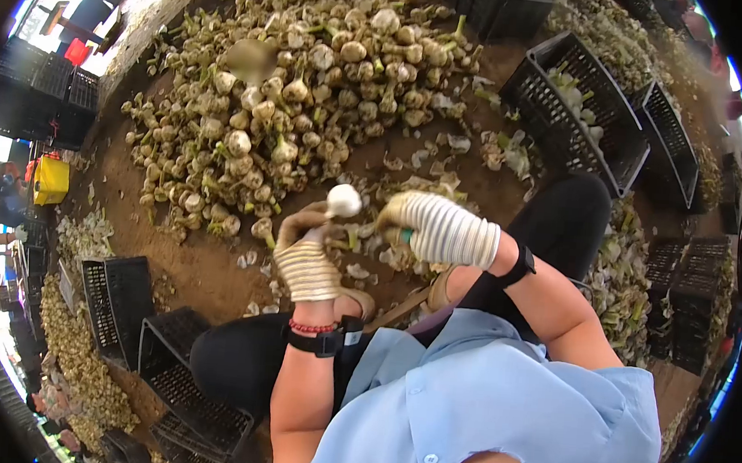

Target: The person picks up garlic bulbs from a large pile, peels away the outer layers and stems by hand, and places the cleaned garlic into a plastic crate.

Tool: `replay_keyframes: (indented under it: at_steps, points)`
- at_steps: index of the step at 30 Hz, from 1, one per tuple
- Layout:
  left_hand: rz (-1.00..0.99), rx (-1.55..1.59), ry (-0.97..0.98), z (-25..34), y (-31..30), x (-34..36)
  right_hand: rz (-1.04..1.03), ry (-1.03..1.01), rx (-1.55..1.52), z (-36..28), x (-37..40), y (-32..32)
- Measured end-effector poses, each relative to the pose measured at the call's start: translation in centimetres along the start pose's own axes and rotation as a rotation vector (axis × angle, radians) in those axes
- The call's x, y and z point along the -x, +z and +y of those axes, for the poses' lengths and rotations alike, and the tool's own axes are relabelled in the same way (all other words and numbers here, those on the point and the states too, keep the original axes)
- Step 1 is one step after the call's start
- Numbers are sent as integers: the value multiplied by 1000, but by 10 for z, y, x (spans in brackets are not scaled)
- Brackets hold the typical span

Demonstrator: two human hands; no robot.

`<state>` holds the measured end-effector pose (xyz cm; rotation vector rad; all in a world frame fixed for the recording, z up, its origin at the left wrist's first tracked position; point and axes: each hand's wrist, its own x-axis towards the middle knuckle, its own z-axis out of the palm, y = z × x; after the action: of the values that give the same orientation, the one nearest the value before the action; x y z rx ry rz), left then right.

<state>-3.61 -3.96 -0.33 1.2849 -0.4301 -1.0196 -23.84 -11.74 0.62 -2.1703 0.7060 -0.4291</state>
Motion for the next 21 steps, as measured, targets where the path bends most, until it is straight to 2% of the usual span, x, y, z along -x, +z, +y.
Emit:
replay_keyframes:
  at_steps: [1,2,3,4,5,6,7,9,10,11,13,14,15,16,17,18,19,20,21]
  points:
    - [29,128,16,-12,-9,-9,-93,-9,-10,2,2,-3]
    - [80,68,17,-8,-7,-10,-228,39,112,5,3,-10]
    - [133,6,19,-4,-6,-9,-221,42,131,5,4,-11]
    - [90,-205,22,-4,-6,-7,-121,137,143,1,5,-9]
    - [-13,-109,-21,-9,-3,-3,-19,230,152,-2,4,-7]
    - [-122,-141,-47,-16,-1,1,-16,116,51,3,1,-2]
    - [-232,-175,-69,-22,2,5,-15,96,-127,7,-1,3]
    - [-393,-188,-82,-22,15,19,-187,387,-450,6,-7,-2]
    - [-467,-185,-98,-25,13,17,-220,494,-397,45,-11,19]
    - [-481,-120,-24,-25,13,18,-102,680,-574,44,-3,6]
    - [-431,-135,-21,-21,6,12,95,712,-672,53,-7,-42]
    - [-402,-180,-23,-17,3,10,200,838,-435,40,-19,-83]
    - [-347,-152,-122,-10,2,11,498,546,-922,163,-35,-90]
    - [-332,-128,-118,-11,0,11,690,439,-1516,98,-47,-144]
    - [-313,-108,-118,-13,-4,11,1001,658,-1184,89,-65,-185]
    - [-325,-81,-17,-31,-13,4,1065,466,-1174,81,-70,-203]
    - [-295,-127,7,-25,-11,6,1073,385,-1074,113,-69,-218]
    - [-259,-72,-9,-17,-6,7,1066,289,-878,116,-74,-209]
    - [-216,-22,-28,-9,-3,9,936,428,-701,103,-73,-192]
